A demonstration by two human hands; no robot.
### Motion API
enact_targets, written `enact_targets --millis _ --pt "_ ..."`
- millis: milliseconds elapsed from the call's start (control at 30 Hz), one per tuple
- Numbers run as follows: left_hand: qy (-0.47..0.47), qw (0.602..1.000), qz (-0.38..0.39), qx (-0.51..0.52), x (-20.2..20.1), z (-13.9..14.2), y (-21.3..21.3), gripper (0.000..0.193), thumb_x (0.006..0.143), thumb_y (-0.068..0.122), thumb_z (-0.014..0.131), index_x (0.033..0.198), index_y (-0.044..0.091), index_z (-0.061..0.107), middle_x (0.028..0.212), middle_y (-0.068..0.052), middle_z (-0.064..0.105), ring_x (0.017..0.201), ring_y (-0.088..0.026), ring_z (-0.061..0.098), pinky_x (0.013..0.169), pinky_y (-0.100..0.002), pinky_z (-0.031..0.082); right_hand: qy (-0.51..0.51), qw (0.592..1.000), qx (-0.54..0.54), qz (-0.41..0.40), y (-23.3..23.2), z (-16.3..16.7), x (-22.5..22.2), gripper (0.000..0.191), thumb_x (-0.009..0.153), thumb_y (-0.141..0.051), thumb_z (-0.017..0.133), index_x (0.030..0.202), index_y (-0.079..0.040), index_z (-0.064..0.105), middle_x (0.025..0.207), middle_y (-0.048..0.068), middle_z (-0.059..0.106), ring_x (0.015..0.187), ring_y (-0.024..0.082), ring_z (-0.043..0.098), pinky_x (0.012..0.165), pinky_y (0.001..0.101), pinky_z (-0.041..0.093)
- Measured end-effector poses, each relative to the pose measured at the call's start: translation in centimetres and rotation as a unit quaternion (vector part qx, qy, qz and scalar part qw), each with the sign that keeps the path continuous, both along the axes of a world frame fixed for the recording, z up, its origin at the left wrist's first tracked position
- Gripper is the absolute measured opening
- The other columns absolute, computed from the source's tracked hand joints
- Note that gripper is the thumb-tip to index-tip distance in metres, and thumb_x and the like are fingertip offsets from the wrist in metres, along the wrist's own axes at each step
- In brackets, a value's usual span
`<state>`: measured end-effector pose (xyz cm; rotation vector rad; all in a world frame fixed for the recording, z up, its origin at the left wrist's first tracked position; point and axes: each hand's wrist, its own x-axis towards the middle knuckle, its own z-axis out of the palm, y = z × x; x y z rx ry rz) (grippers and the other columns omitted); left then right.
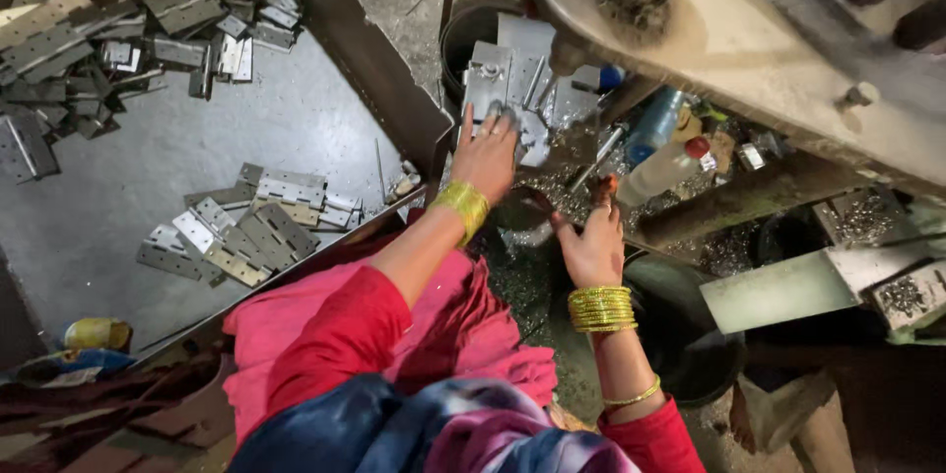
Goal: The person operates a manual press machine to process small metal pieces. They repeatedly place a metal piece into the press, pull a lever to activate the press, and then remove the processed piece, placing it on a nearby table.
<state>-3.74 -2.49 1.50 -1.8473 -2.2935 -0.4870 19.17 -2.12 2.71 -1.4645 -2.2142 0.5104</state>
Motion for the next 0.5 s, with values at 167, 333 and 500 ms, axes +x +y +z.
enact_targets --millis 167,333,500 --pt "0.009 0.995 0.022 -0.097 -2.4 2.9 5.8 0.045 0.097 0.021 0.044 0.135 0.004 0.061 0.158 -0.011 0.045 0.151 -0.028 0.032 0.125 -0.057 0.003 0.014 0.998 0.048 -0.026 -0.7 2.7 -1.1 0.084 0.085 -0.042 0.076 0.149 0.000 0.041 0.143 0.028 0.052 0.130 0.049 0.049 0.107 0.0542 0.038" --pt "0.058 0.998 -0.023 -0.017 -1.1 0.6 2.5 0.038 0.091 0.017 0.052 0.124 0.005 0.067 0.142 -0.012 0.057 0.142 -0.029 0.044 0.123 -0.058 0.010 0.045 0.994 0.095 -0.012 -0.1 2.7 -0.9 0.084 0.085 -0.039 0.077 0.152 -0.003 0.041 0.144 0.028 0.051 0.130 0.050 0.047 0.109 0.0546 0.037" --pt "0.053 0.977 -0.156 0.137 0.0 -3.2 -5.3 0.017 0.097 0.011 0.056 0.110 0.005 0.065 0.127 -0.014 0.065 0.128 -0.028 0.061 0.123 -0.053 0.032 0.070 0.997 0.044 0.003 -0.3 1.4 -0.3 0.080 0.090 -0.039 0.074 0.154 -0.003 0.041 0.143 0.026 0.055 0.132 0.046 0.051 0.111 0.0503 0.041"
